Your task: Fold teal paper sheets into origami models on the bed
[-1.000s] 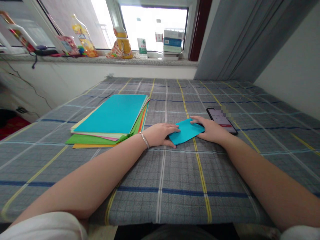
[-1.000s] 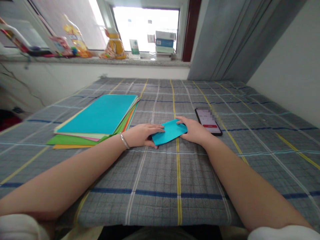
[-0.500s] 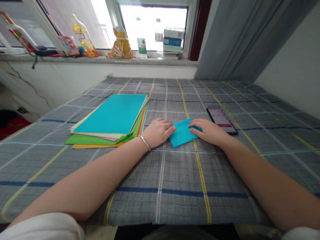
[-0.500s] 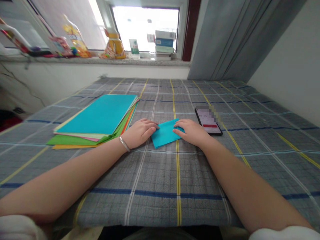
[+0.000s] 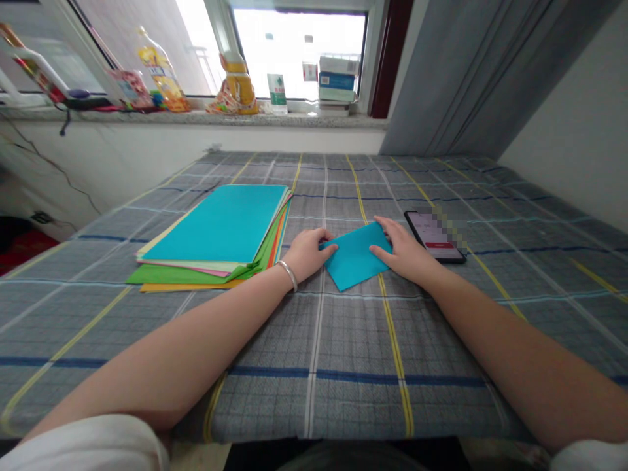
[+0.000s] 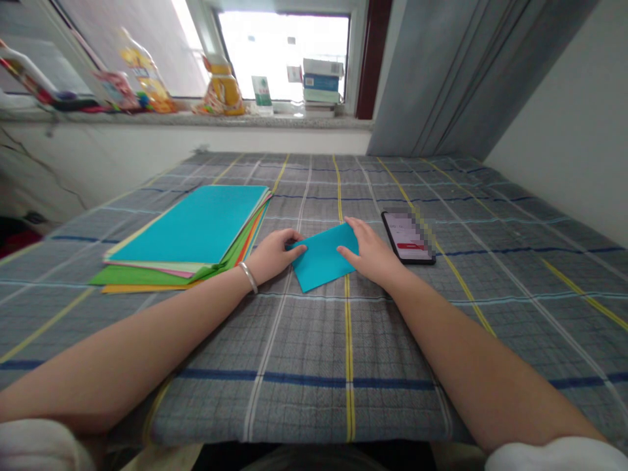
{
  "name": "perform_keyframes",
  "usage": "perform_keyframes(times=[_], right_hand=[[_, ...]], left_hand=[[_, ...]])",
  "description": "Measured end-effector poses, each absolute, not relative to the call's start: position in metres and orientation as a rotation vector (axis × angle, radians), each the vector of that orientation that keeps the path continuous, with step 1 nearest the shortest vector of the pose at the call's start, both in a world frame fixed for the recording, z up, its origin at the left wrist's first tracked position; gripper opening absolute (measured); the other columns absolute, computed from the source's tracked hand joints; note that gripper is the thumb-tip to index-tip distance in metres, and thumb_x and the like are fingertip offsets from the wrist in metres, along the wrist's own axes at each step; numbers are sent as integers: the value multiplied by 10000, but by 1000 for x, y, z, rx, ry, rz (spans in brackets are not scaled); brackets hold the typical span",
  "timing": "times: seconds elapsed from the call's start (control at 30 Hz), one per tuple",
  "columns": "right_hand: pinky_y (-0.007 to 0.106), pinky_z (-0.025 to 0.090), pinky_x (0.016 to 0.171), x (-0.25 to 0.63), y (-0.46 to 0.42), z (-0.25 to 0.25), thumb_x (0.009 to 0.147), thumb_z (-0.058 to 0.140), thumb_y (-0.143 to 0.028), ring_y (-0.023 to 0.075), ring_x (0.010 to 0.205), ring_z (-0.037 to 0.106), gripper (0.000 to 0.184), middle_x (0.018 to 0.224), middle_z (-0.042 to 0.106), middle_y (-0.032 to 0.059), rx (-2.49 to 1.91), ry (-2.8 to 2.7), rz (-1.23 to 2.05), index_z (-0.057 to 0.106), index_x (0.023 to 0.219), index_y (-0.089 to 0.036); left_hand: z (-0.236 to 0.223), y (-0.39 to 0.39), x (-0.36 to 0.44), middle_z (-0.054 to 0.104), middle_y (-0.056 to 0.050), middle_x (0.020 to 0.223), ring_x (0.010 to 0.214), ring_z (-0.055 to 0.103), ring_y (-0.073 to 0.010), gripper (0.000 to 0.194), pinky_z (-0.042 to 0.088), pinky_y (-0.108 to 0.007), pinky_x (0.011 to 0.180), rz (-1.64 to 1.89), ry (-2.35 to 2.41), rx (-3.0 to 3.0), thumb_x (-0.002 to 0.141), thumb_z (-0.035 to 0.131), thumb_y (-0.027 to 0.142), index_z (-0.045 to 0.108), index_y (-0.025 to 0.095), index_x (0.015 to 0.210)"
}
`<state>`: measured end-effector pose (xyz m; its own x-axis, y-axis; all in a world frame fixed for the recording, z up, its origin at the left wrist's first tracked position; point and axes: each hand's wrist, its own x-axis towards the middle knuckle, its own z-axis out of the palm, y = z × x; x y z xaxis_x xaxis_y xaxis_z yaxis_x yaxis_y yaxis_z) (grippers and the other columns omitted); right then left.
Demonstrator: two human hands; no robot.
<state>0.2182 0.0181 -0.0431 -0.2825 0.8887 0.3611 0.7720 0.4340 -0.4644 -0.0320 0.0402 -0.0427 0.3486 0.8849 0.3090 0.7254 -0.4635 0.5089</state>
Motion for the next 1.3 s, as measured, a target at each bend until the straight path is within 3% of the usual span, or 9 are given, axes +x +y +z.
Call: perform_keyframes(times=[0.1,0.17,0.33,0.47,0.57,0.67,0.83,1.3], right_hand=[[496,516,968,220,21,-47,885,567,-431,294,1235,557,735,1497,417,168,-1343,-1921,428,245,1524,-262],[485,553,896,221,24,-50,870,592,-417,292,1201,577,781,1480,437,158,-1294,-1870,463,197,1534,-301],[475,540,907,219,21,-43,852,618,-342,283,1220,553,794,1458,452,133,-1235,-1878,218,201,1527,-325],[526,417,1050,214,10,-25,853,629,-330,318,1328,445,641,1448,476,121,-1147,-1935,-174,387,1444,-270],[495,395,1058,207,1,-17,867,635,-334,290,1218,543,325,1233,660,73,-990,-2118,-263,609,1184,-267],[428,440,984,197,-4,-15,899,601,-299,237,1057,626,80,981,744,13,-961,-2223,-251,671,932,-278],[385,471,905,185,-9,-15,907,554,-237,206,939,661,135,908,750,8,-945,-2214,-263,662,829,-262],[369,475,848,190,-5,-17,906,555,-243,196,895,656,162,896,748,-11,-921,-2244,-314,643,771,-264]], left_hand=[[-40,47,-35,687,-17,811,757,633,-182,136,518,-316,709,1116,1379,2069,838,613,323,628,188,827],[-34,48,-38,674,-10,799,757,632,-169,138,513,-291,688,1346,1341,1977,843,615,321,612,186,817],[-18,40,-42,699,-21,955,940,644,-160,70,505,-330,877,1791,1129,2181,871,621,247,582,196,844],[-18,30,-39,716,-18,950,913,644,-159,79,490,-328,860,1587,924,2658,891,632,231,603,199,826],[-22,24,-32,723,-26,954,896,646,-158,84,491,-317,835,1415,853,2773,923,597,247,627,199,861],[-24,20,-24,728,-22,942,888,643,-158,129,486,-315,841,1332,811,2802,940,578,282,634,204,854],[-25,15,-20,721,-21,956,867,632,-151,132,481,-308,837,1272,763,2813,954,551,277,634,208,878],[-23,24,-26,724,5,895,872,626,-156,140,448,-347,898,1251,675,2736,906,626,274,661,229,778]])
